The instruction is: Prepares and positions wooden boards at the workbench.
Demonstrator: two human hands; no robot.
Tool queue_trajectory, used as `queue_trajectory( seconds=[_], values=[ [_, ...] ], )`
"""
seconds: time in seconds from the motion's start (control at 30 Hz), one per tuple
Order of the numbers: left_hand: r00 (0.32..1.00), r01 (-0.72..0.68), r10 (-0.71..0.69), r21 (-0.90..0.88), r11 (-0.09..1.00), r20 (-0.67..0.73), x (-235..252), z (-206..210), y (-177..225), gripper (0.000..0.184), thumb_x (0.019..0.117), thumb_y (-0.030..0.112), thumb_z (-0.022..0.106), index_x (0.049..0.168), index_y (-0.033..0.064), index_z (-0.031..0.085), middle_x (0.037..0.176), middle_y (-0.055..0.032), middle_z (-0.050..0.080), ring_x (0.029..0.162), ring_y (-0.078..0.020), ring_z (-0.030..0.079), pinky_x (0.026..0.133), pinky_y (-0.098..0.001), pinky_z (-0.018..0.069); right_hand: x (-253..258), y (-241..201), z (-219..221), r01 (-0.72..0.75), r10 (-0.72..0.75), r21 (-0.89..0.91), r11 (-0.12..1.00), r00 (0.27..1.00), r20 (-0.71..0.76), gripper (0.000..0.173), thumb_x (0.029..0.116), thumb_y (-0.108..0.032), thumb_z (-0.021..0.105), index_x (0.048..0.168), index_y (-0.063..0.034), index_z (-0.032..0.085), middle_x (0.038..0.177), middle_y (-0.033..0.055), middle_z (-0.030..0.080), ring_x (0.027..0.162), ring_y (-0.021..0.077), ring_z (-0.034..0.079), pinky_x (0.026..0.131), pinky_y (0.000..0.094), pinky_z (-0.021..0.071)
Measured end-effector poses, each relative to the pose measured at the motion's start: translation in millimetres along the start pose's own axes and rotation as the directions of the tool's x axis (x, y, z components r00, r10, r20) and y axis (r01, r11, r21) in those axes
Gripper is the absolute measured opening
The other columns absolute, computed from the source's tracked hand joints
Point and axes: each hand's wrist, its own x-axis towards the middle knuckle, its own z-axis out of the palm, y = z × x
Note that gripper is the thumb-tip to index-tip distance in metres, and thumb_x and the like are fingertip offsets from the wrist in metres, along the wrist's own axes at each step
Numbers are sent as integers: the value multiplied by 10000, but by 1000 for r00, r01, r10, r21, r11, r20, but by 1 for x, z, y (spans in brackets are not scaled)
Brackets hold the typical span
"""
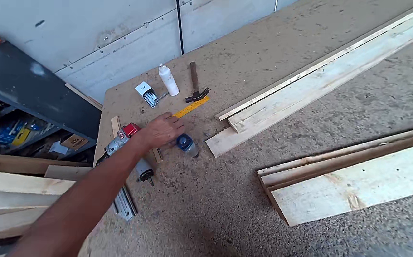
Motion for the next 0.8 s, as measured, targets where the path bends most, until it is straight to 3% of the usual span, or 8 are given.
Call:
queue_trajectory(
  seconds=[0.07,0.13,0.17,0.23,0.27,0.33,0.47,0.8],
  values=[
    [938,242,-291,-246,939,-186,-52,-21,37,382,788,301,744,1048,27,684,975,-136,685,882,-312,697,747,-516,576,-27,-12,-22,20,-35,-99,995,988,-148,419,1056,-405,539,1076,-31,727,761,75,709,659,148,685,611,387,592],
    [644,434,-717,-644,630,-267,-86,-38,98,400,891,286,673,1119,-43,657,947,-153,723,819,-277,724,730,-546,601,-40,-14,-33,67,-104,-181,981,974,-201,430,1051,-460,522,1064,-71,704,735,29,670,631,101,657,554,328,574],
    [461,380,-851,-811,444,-250,-93,-46,130,366,950,288,672,1132,-29,647,916,-107,729,785,-212,724,740,-475,621,-38,-7,-35,89,-124,-182,979,973,-196,427,1057,-467,497,1077,-86,688,753,25,654,645,105,642,561,334,562],
    [164,10,-982,-995,101,-98,-93,-67,191,180,1019,211,618,1121,71,567,814,-3,689,655,-157,691,649,-369,640,-40,4,-31,107,-139,-194,975,977,-159,422,1064,-454,489,1057,-89,700,765,36,663,672,119,647,599,357,564],
    [70,-187,-997,-982,-26,14,-90,-80,220,90,1062,201,525,1106,123,534,792,12,640,616,-159,655,613,-361,632,-45,6,-26,111,-145,-227,968,980,-138,401,1066,-434,496,1037,-94,707,767,33,673,684,114,660,614,352,573],
    [-46,-456,-976,-874,-168,212,-83,-108,274,222,1117,283,360,1047,168,536,759,31,578,562,-137,602,553,-332,608,-60,-4,-16,161,-197,-296,941,976,-93,338,1068,-352,521,993,-76,702,752,34,676,684,96,665,615,310,570],
    [-37,-728,-932,-649,-221,360,-82,-140,359,341,1129,344,296,986,147,534,711,15,553,524,-127,587,517,-301,592,-104,-42,5,328,-365,-402,855,931,-17,257,1054,-251,542,998,-40,678,756,33,656,681,69,644,605,244,554],
    [-91,-791,-905,-582,-188,416,-78,-181,469,302,1123,338,345,989,148,538,702,20,542,520,-121,579,526,-296,587,-182,-57,37,340,-371,-504,794,928,40,255,1047,-271,547,1018,-58,685,758,25,659,682,81,653,603,267,560]
  ],
)
